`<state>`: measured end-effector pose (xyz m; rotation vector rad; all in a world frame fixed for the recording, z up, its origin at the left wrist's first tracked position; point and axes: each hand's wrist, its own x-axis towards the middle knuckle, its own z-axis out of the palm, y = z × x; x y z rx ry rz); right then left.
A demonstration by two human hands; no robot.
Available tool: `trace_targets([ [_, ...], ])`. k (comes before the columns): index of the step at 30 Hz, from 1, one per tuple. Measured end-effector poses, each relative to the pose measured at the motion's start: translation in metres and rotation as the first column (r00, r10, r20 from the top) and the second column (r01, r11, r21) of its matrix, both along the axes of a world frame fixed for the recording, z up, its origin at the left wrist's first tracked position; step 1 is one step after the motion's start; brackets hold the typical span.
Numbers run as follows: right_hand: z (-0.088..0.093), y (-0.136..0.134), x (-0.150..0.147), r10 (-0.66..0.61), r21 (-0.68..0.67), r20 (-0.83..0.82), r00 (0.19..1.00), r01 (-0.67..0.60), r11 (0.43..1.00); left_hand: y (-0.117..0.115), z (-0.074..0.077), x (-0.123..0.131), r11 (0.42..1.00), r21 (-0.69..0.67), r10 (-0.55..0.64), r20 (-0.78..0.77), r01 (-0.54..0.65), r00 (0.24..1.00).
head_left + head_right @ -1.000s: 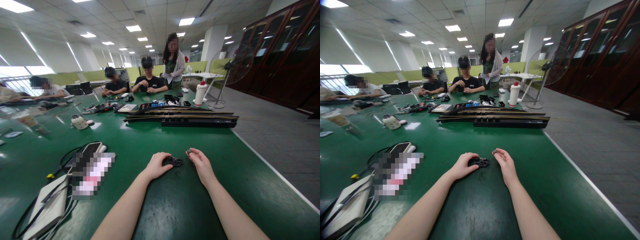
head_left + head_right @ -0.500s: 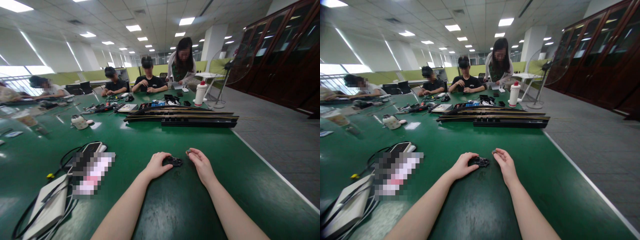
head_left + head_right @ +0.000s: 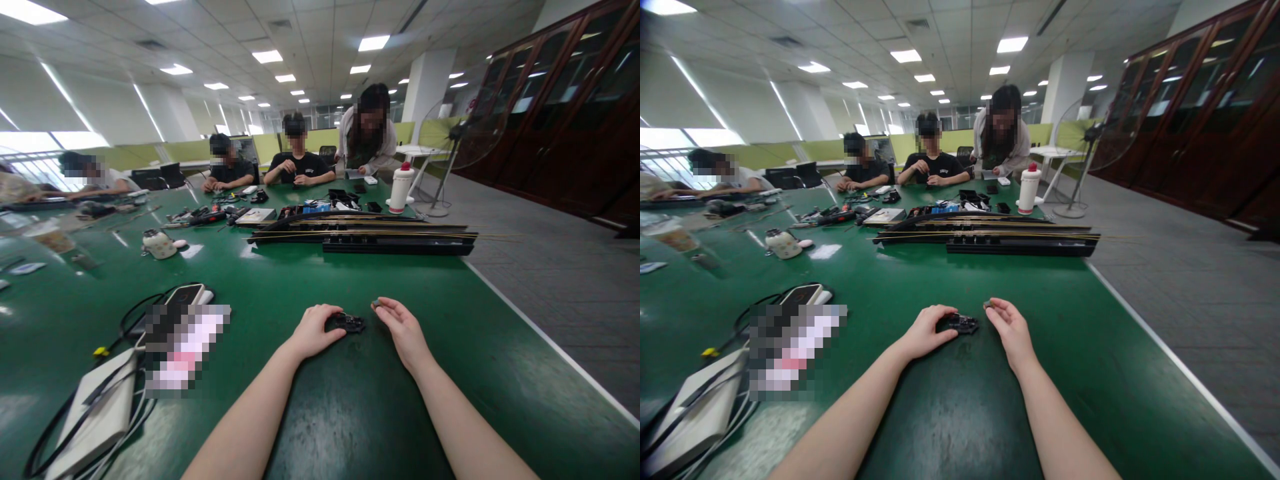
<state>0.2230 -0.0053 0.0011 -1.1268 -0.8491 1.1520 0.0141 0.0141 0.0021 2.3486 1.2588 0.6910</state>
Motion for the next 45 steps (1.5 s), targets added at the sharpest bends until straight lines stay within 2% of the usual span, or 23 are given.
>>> trace_targets([
  [19,0.006,-0.004,-0.002,0.048,-0.011,0.105,0.993,-0.048,0.999,0.001,-0.004,0.0,1.0,-0.009,0.004,-0.002,-0.004,1.0],
  [28,0.001,-0.004,-0.004,0.108,0.024,0.26,0.96,-0.119,0.993,0.001,-0.002,0.0,1.0,-0.008,-0.001,0.0,0.001,1.0],
  [31,-0.002,-0.005,-0.005,0.126,0.056,0.403,0.907,-0.161,0.985,0.001,-0.003,0.0,1.0,-0.005,0.003,-0.001,-0.003,1.0],
  [38,-0.004,-0.009,-0.01,0.081,0.179,0.703,0.707,-0.285,0.942,0.002,-0.006,-0.001,1.0,0.017,0.0,0.008,0.0,1.0],
  [43,-0.005,-0.01,-0.015,0.068,0.135,0.865,0.497,-0.363,0.922,0.003,-0.007,-0.001,0.999,0.032,-0.001,0.008,0.001,1.0],
  [45,-0.005,-0.01,-0.016,0.067,0.12,0.888,0.455,-0.368,0.922,0.003,-0.007,-0.001,0.999,0.033,0.001,0.007,-0.001,1.0],
])
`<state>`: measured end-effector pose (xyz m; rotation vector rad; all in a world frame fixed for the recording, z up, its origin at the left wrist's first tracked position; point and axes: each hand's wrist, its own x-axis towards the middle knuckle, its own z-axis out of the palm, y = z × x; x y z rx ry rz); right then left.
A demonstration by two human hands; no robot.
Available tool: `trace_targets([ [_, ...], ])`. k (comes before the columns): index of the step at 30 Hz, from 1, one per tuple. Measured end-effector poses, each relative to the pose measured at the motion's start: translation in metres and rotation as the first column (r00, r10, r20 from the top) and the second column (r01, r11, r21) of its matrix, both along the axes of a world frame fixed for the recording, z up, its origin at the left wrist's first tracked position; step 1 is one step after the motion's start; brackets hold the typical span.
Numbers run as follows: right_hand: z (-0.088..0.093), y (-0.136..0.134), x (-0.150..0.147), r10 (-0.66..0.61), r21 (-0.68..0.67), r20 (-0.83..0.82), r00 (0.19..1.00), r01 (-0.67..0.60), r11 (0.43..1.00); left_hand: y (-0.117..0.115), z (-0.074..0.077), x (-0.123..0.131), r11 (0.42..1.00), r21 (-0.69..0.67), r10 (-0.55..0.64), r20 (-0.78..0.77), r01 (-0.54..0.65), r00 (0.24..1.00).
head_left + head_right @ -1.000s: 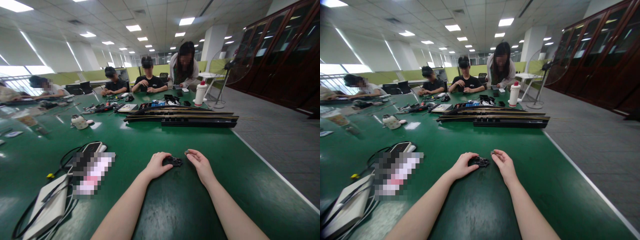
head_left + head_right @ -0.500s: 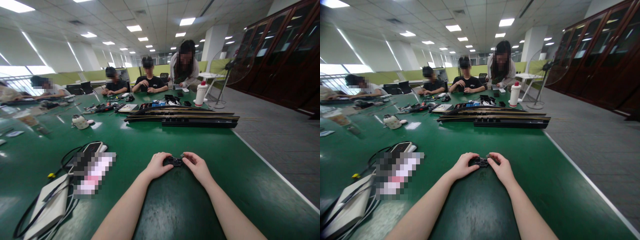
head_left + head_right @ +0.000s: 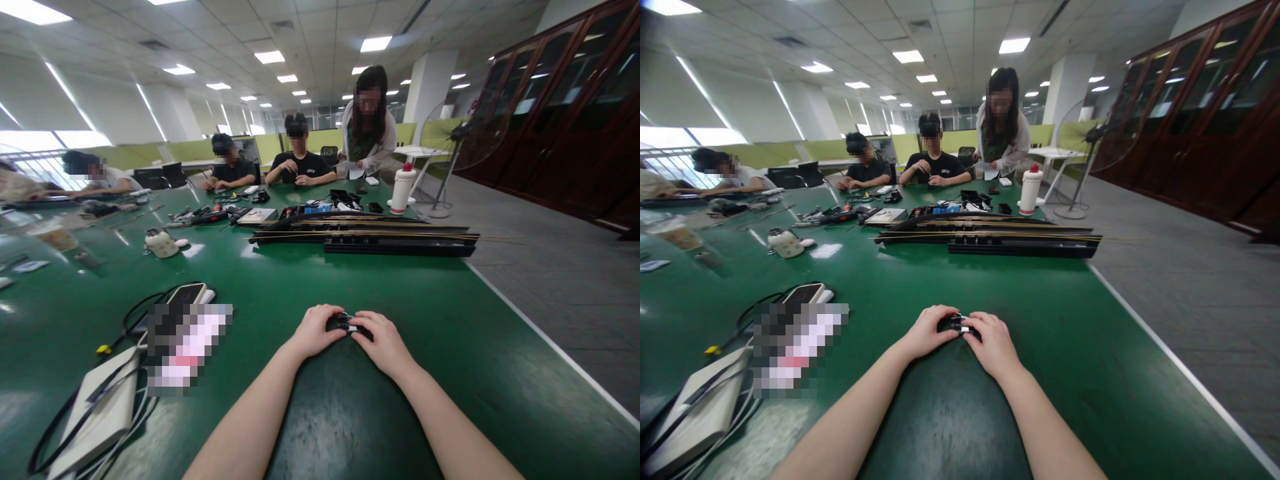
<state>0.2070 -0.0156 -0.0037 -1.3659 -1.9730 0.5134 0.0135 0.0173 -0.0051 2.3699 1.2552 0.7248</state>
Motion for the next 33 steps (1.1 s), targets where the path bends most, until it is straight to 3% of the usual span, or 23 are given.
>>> trace_targets([
  [5,0.0,-0.0002,0.0018,-0.001,-0.017,-0.027,1.0,0.001,1.0,-0.0001,0.0008,0.0009,1.0,-0.009,0.005,-0.004,-0.005,1.0],
  [13,0.0007,0.0007,0.0049,-0.048,-0.082,-0.241,0.969,0.029,0.996,-0.0014,0.0014,0.0007,0.999,-0.032,0.005,-0.008,-0.005,1.0],
  [33,0.0014,-0.0003,0.0045,-0.082,-0.086,-0.251,0.964,0.062,0.994,-0.0019,0.0046,0.0018,0.999,-0.039,-0.004,-0.016,0.003,1.0],
])
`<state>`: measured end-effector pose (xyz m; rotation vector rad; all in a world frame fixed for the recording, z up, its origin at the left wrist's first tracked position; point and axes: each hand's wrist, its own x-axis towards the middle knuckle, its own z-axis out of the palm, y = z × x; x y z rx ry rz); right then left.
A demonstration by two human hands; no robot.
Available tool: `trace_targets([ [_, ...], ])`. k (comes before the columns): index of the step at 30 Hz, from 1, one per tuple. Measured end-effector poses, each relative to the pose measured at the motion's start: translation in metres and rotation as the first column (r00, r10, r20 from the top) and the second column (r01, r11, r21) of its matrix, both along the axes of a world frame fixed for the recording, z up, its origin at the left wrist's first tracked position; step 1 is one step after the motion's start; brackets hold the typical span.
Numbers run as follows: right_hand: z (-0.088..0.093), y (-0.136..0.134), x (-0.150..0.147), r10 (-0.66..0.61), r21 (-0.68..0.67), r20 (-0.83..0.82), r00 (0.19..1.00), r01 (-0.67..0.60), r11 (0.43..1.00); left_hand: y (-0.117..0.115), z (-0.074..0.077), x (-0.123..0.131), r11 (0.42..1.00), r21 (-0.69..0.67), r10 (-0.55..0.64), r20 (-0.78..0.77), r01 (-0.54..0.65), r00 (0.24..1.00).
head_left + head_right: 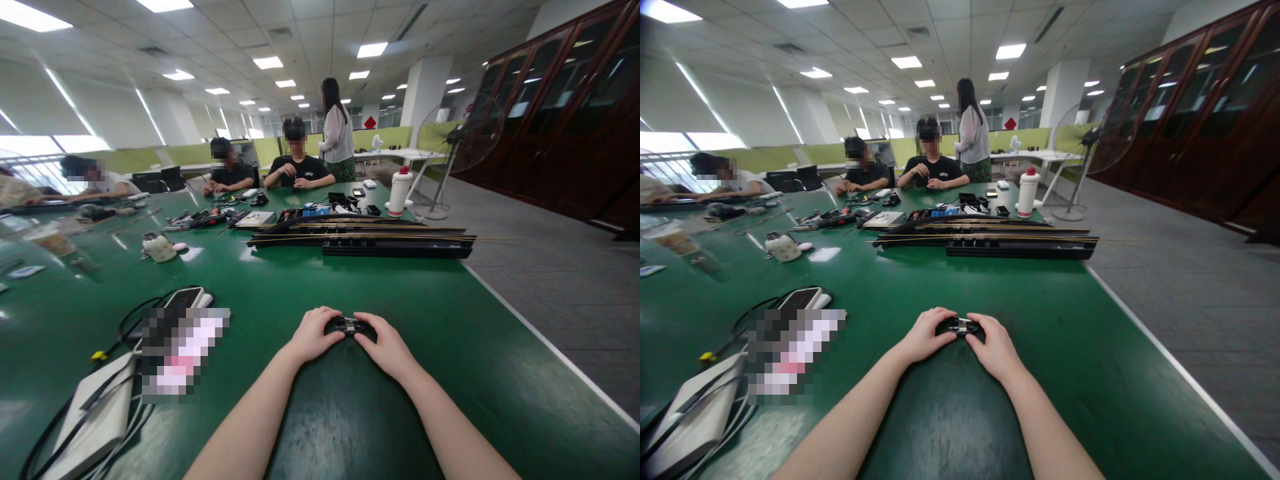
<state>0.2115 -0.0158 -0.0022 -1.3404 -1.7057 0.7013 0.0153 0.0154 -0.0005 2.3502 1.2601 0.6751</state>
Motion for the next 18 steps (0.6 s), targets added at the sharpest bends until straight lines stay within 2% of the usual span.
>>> trace_targets([
  [18,0.0026,-0.0005,-0.0002,0.015,-0.025,0.093,0.996,-0.013,1.0,-0.0009,0.0007,-0.0008,1.0,0.02,-0.01,0.004,0.01,1.0],
])
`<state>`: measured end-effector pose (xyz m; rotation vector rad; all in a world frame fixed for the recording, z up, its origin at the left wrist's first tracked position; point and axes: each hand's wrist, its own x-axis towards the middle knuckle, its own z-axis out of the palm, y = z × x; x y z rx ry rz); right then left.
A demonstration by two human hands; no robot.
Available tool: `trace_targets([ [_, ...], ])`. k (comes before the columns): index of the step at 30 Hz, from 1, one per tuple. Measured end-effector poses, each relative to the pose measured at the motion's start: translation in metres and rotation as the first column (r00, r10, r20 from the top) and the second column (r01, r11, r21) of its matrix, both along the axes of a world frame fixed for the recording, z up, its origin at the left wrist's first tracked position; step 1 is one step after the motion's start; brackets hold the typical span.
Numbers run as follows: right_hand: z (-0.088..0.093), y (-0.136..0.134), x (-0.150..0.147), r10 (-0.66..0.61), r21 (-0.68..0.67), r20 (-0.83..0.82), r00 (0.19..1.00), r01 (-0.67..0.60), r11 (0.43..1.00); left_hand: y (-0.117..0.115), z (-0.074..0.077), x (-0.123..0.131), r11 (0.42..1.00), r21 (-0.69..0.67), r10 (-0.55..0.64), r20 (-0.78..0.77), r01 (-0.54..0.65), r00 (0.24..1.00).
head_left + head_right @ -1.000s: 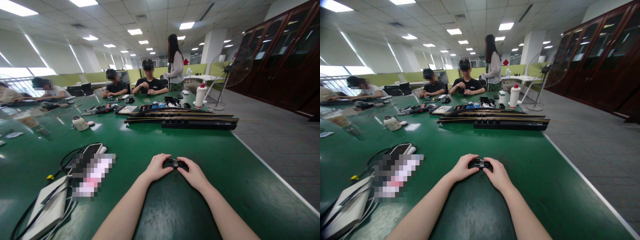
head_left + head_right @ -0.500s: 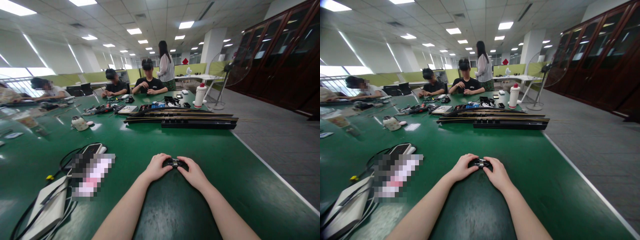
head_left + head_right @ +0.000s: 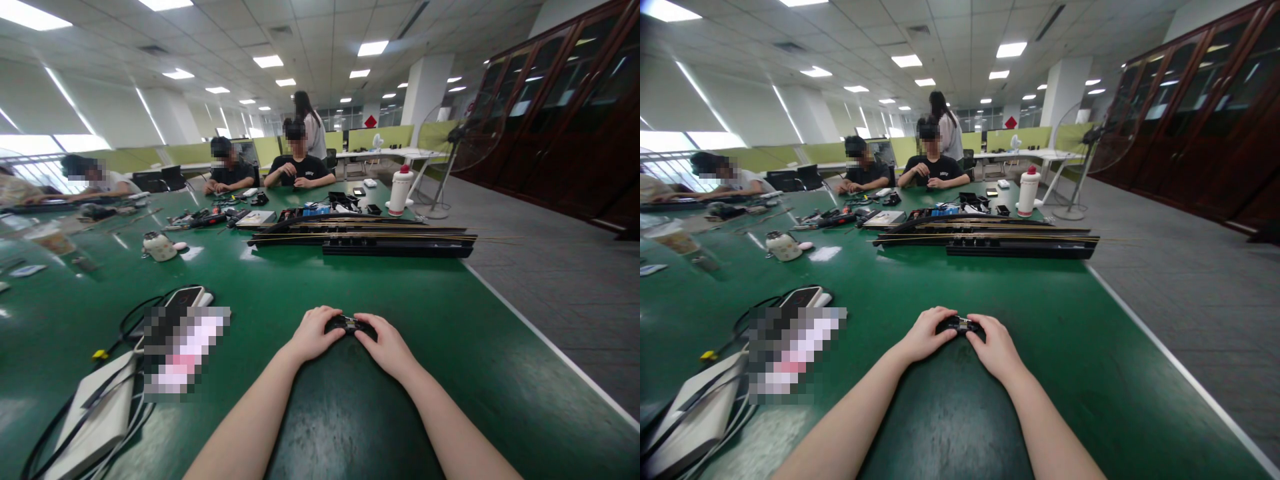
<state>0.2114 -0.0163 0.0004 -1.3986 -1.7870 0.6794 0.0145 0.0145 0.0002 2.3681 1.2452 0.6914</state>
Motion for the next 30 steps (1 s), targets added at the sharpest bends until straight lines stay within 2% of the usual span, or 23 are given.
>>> trace_targets([
  [15,-0.0066,0.0009,-0.0002,0.039,0.109,0.075,0.996,-0.047,0.993,0.004,-0.0076,-0.0016,1.0,0.001,-0.012,0.015,0.012,1.0],
  [23,-0.005,0.0003,-0.0008,0.05,0.103,0.12,0.992,-0.062,0.993,0.0011,-0.0024,-0.0011,1.0,0.009,-0.03,0.009,0.03,1.0],
  [30,-0.0049,0.0008,-0.0011,0.057,0.093,0.142,0.988,-0.071,0.993,0.0021,-0.0062,-0.0025,1.0,0.007,-0.019,0.001,0.019,1.0],
])
